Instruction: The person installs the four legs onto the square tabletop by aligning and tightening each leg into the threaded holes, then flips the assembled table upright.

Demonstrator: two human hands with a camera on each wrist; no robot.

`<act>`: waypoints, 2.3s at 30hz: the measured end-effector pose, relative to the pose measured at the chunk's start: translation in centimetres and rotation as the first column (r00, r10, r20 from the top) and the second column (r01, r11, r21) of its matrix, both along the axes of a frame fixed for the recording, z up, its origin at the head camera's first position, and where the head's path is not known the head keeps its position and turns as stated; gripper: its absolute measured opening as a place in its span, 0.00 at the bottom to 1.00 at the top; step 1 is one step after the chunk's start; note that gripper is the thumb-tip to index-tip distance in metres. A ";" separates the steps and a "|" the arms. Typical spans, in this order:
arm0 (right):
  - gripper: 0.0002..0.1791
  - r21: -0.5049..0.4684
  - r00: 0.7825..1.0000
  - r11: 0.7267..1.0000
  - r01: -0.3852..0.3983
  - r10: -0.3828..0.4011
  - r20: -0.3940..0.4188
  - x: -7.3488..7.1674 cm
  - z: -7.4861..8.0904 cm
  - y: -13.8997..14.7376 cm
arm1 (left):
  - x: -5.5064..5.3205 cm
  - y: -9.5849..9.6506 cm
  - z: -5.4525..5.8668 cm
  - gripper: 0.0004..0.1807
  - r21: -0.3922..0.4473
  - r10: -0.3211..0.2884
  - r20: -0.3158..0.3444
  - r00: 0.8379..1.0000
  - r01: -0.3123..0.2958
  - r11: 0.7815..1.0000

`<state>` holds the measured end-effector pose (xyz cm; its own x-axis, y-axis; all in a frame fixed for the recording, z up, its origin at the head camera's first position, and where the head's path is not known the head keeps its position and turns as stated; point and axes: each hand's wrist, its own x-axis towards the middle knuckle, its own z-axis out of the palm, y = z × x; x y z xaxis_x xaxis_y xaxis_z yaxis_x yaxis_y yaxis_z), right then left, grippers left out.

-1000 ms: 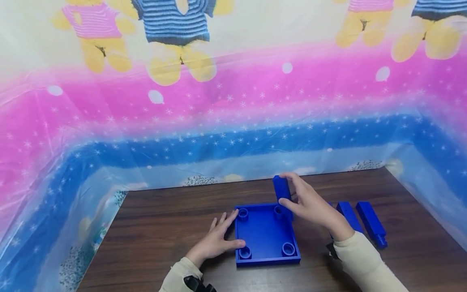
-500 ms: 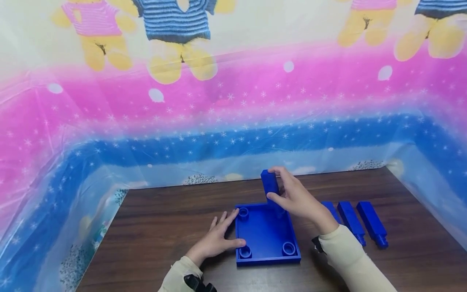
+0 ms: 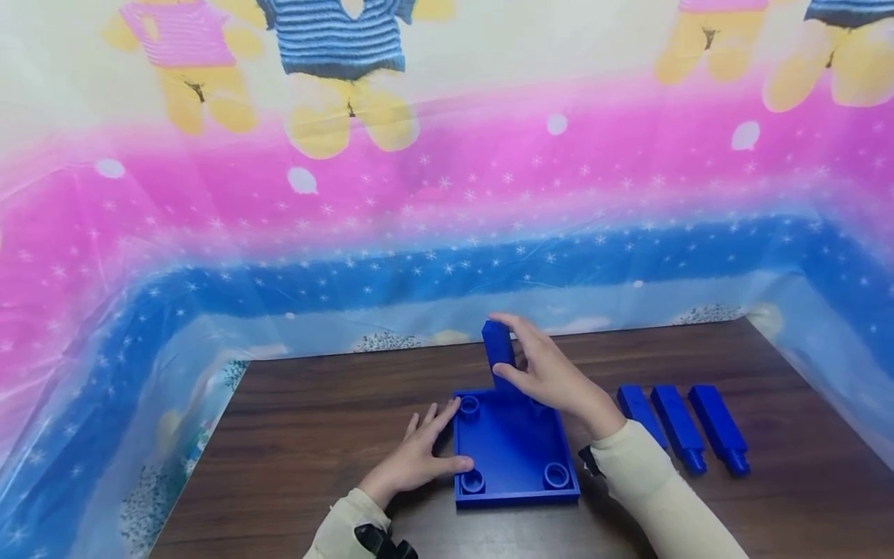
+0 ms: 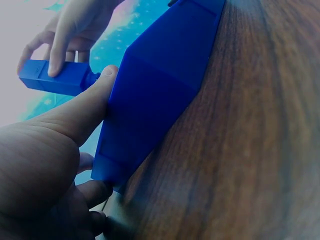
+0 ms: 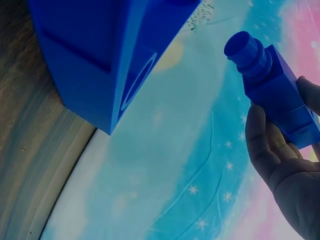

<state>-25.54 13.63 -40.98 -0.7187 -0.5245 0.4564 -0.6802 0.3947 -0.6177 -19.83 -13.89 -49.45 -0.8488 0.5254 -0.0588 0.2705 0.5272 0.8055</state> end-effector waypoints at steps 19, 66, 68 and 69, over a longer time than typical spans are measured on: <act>0.37 0.047 0.996 0.995 -0.084 0.085 -0.031 -1.4 -0.2 -1.7 | 0.2 0.0 -0.1 0.56 0.026 -0.014 -0.002 1.000 0.014 1.000; 0.31 0.166 0.977 0.963 -0.212 0.205 0.058 -1.0 -0.6 -2.2 | -0.2 0.2 -0.1 0.55 -0.013 -0.001 -0.016 1.000 0.000 1.000; 0.30 0.166 0.977 0.963 -0.212 0.206 0.052 -1.0 -0.5 -2.0 | -0.2 0.2 -0.1 0.57 -0.012 0.014 -0.010 1.000 -0.014 1.000; 0.30 0.168 0.977 0.963 -0.212 0.206 0.053 -1.0 -0.4 -2.0 | -0.2 0.2 0.0 0.59 -0.012 0.023 -0.007 1.000 -0.024 1.000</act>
